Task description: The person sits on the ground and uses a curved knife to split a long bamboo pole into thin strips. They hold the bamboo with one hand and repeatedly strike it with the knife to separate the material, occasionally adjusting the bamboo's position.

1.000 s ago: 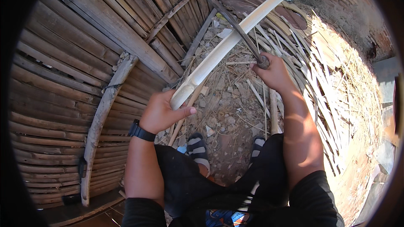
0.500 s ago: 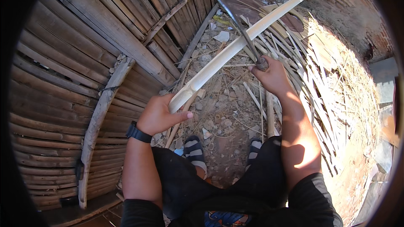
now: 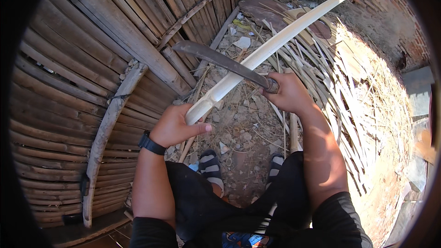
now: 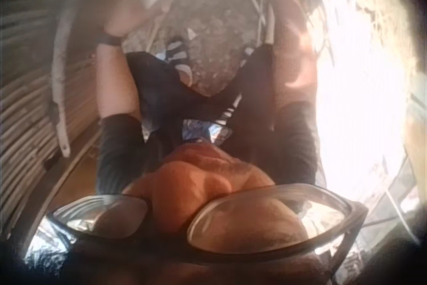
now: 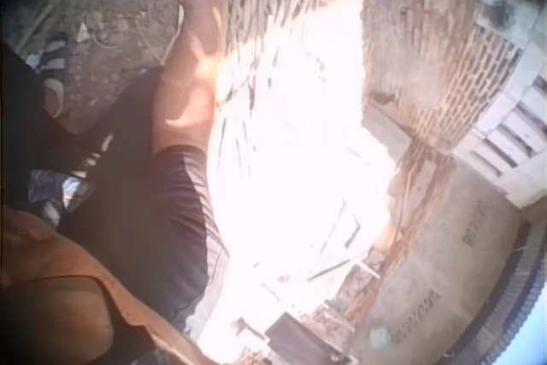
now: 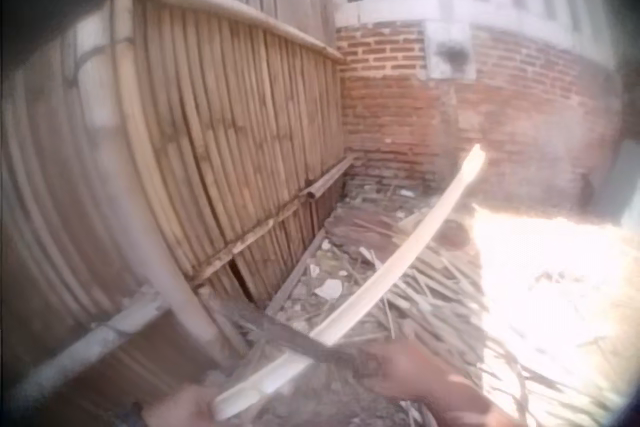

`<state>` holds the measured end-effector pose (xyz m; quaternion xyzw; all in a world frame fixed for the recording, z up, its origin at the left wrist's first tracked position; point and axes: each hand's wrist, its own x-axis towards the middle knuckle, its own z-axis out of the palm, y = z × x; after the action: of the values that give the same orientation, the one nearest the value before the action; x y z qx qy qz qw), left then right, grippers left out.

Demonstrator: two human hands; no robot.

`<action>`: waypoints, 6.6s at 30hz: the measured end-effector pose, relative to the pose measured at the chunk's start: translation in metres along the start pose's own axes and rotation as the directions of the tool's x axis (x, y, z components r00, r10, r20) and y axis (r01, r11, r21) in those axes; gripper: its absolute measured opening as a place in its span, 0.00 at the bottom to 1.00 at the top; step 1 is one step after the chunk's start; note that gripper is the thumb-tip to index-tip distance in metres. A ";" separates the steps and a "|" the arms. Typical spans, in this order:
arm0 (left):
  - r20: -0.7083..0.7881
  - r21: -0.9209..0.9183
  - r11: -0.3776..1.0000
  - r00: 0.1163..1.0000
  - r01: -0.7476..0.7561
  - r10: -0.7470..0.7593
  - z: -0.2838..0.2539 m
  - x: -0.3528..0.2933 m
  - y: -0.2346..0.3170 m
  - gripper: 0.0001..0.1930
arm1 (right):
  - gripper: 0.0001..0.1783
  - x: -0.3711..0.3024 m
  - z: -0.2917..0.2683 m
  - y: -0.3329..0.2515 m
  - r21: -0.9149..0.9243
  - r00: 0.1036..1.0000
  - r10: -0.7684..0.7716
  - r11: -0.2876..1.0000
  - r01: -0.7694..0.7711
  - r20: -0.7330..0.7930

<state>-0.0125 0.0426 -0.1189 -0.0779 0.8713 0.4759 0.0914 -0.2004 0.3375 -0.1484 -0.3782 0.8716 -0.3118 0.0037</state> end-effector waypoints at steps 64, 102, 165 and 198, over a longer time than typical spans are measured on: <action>0.009 -0.069 0.998 1.000 -0.007 0.008 -0.006 -0.004 0.002 0.28 | 0.13 0.002 0.001 0.010 0.037 0.997 0.008 0.999 -0.005 -0.081; 0.020 -0.137 0.990 0.999 0.032 -0.029 -0.003 -0.008 0.004 0.27 | 0.17 0.004 0.007 0.000 -0.058 0.992 -0.106 0.993 0.102 -0.072; -0.011 -0.060 0.998 1.000 0.008 -0.008 -0.003 -0.007 0.006 0.28 | 0.18 0.000 -0.007 0.002 0.038 0.990 0.142 0.989 -0.143 0.011; -0.013 0.019 0.999 0.999 0.037 -0.037 -0.008 -0.011 0.020 0.30 | 0.17 0.000 -0.008 0.047 0.261 0.923 0.357 0.913 -0.313 -0.143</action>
<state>-0.0066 0.0467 -0.0958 -0.0961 0.8747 0.4654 0.0952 -0.2331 0.3659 -0.1672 -0.1886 0.8774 -0.4408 0.0197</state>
